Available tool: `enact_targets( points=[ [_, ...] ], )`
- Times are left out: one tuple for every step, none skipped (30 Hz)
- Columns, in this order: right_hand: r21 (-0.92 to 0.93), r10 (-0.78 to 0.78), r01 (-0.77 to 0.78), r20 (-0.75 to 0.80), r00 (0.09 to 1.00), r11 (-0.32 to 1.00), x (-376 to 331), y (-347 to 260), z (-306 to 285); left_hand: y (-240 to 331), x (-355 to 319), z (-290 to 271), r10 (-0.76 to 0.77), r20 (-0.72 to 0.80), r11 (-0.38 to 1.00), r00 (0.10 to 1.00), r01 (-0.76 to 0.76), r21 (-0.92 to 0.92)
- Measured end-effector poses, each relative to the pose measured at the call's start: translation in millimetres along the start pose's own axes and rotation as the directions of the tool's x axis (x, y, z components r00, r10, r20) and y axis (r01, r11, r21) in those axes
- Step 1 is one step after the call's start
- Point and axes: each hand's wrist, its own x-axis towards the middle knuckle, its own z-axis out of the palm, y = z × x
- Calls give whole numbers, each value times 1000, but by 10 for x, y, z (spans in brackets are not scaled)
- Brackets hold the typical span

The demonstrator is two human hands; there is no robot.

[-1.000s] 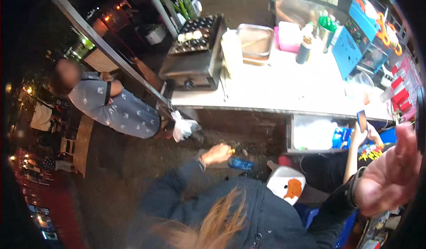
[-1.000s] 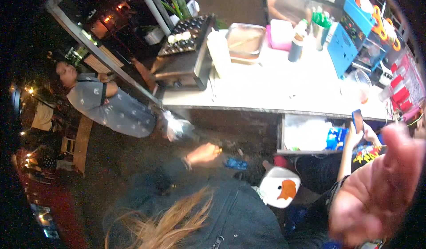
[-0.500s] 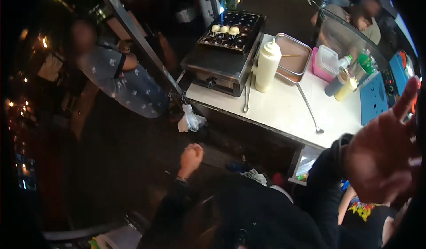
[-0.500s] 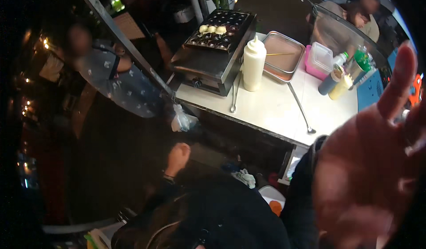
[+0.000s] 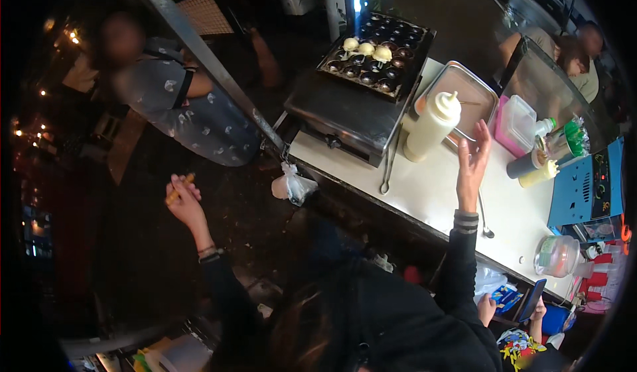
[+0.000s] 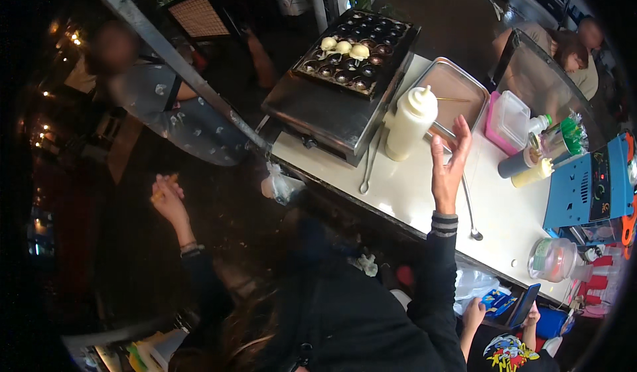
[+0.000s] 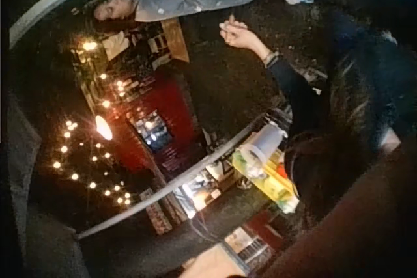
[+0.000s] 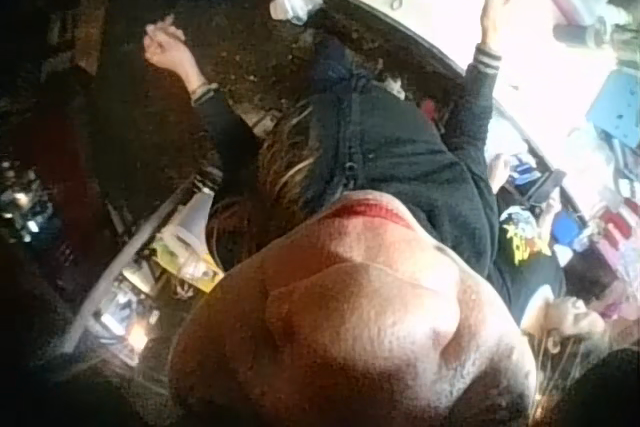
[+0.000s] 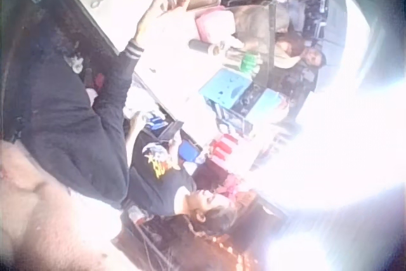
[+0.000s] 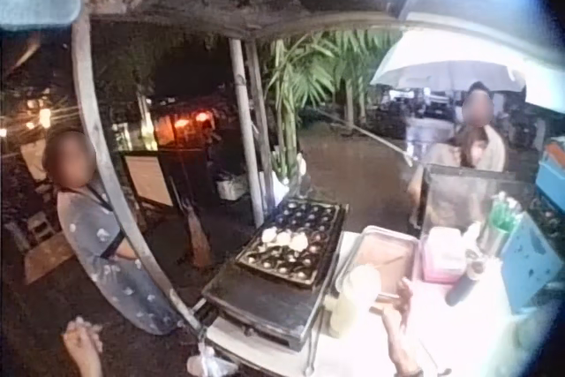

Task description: The person prepares food on a specialized griddle using a pick to rotate spheres and a squeeze bottle to add liquid, then handles bags and counts coins.

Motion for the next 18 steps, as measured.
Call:
enact_targets(
  points=[
    [-13, 14, -14, -12, 1000, 1000, -14, 79, 91, -15, 204, 173, 19, -10, 998, 1000, -20, -66],
    [-31, 4, -3, 11, 1000, 1000, -17, 120, 207, -11, 414, 323, 26, 9, 997, 1000, -26, -66],
    [-51, -6, 7, 33, 999, 999, -18, 141, 314, -10, 611, 480, 43, 40, 987, 998, -36, -157],
    [-86, 36, -34, 30, 999, 996, -24, 167, 421, -39, 809, 646, 58, 74, 969, 996, -38, -246],
    [-97, 51, -50, 4, 999, 994, -24, 184, 524, -6, 958, 827, 37, 124, 964, 992, -3, -266],
    [-122, 34, -39, -42, 999, 992, -20, 205, 633, 44, 1098, 1082, 1, 167, 948, 986, 53, -315],
    [-159, 28, -42, -89, 996, 986, -54, 228, 702, 85, 1231, 1375, -45, 225, 929, 973, 124, -350],
    [-193, 31, -58, -142, 989, 980, -29, 226, 768, 24, 1428, 1612, 34, 266, 948, 963, 53, -314],
    [-205, 46, -81, -170, 984, 975, -38, 216, 830, -40, 1544, 1864, -15, 305, 906, 952, 142, -399],
    [-197, 99, -141, -211, 972, 970, -39, 205, 881, 67, 1595, 2153, -64, 343, 850, 937, 231, -474],
    [-185, 149, -198, -252, 956, 962, -42, 149, 935, 163, 1678, 2296, -22, 549, 904, 836, 251, -345],
    [-215, 120, -190, -302, 946, 958, -4, 94, 997, 279, 1713, 2500, -9, 610, 897, 792, 276, -345],
    [-215, 131, -208, -326, 936, 954, 25, 82, 1050, 398, 1731, 2678, 6, 663, 892, 749, 296, -342],
    [-213, 176, -260, -347, 921, 942, 37, 116, 1036, 424, 1712, 2884, 105, 710, 892, 697, 249, -377],
    [-207, 221, -310, -366, 904, 928, 39, 132, 1027, 478, 1674, 3056, 124, 740, 896, 661, 246, -369],
    [-276, 201, -324, -394, 897, 905, 57, 102, 1054, 556, 1626, 3171, 131, 763, 907, 634, 234, -350],
    [-287, 202, -341, -420, 885, 895, 60, 75, 1045, 589, 1554, 3329, 139, 788, 913, 599, 231, -336],
    [-278, 247, -379, -413, 877, 883, 59, 46, 1034, 540, 1511, 3474, 163, 822, 907, 546, 244, -342]
  ],
)
